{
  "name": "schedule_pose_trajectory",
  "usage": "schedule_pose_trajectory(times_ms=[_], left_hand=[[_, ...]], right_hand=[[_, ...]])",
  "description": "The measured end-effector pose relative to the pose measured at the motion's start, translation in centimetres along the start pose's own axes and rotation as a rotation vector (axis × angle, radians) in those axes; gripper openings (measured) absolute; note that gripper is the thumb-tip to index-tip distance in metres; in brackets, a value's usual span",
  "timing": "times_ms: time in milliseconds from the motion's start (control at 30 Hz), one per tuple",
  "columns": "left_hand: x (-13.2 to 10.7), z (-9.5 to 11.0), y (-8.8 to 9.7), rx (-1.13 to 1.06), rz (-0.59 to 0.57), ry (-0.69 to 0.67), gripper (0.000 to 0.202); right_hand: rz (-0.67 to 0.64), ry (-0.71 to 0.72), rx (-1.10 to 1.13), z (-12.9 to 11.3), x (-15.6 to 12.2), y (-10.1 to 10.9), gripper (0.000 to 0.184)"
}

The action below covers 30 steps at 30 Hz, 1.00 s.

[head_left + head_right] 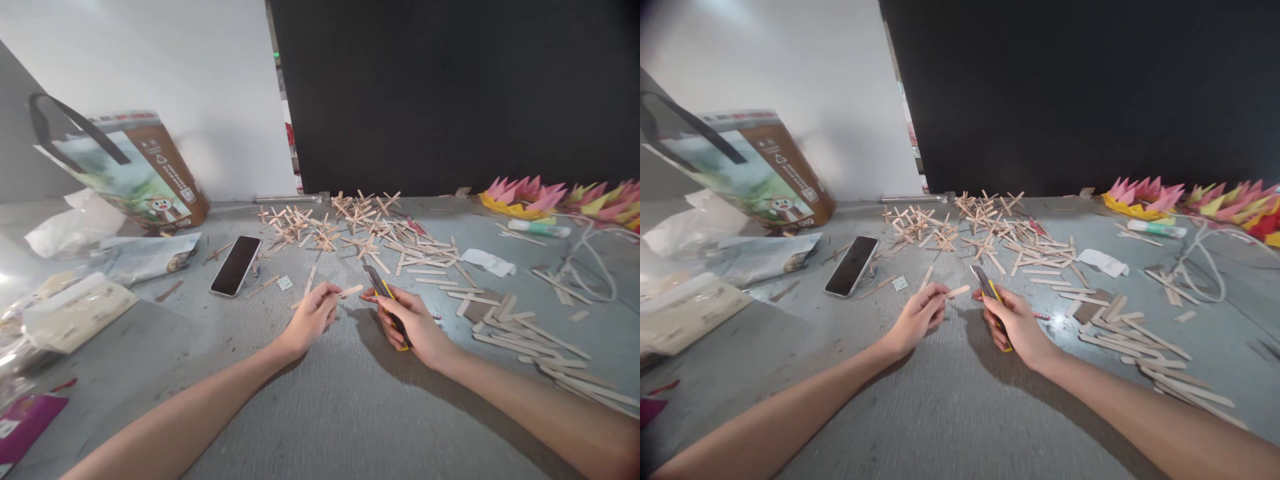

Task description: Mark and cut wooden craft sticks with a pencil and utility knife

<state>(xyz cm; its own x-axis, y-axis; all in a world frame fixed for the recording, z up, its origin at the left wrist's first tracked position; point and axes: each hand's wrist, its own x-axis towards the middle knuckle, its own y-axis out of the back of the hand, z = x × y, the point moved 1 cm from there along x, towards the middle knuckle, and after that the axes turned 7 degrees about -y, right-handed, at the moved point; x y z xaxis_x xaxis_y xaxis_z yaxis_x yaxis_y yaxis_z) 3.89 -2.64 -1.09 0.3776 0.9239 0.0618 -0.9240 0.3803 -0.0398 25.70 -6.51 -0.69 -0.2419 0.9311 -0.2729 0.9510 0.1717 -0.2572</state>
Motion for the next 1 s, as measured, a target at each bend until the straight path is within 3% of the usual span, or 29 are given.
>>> schedule_pose_trajectory(times_ms=[300, 567, 867, 1000], left_hand=[[0.04, 0.45, 0.03, -0.032, 0.014, 0.012, 0.041], [0.32, -0.16, 0.61, -0.015, 0.15, -0.053, 0.044], [0.11, 0.14, 0.34, 0.07, 0.161, -0.055, 0.038], [-0.57, 0.63, -0.05, 0.239, 0.05, -0.092, 0.033]], right_hand=[[0.004, 0.001, -0.014, 0.16, -0.05, 0.06, 0.042], [0.01, 0.01, -0.001, 0.22, -0.02, 0.08, 0.042], [0.029, 0.017, -0.001, -0.02, -0.15, -0.04, 0.044], [0.108, 0.052, -0.071, -0.11, -0.25, -0.15, 0.042]])
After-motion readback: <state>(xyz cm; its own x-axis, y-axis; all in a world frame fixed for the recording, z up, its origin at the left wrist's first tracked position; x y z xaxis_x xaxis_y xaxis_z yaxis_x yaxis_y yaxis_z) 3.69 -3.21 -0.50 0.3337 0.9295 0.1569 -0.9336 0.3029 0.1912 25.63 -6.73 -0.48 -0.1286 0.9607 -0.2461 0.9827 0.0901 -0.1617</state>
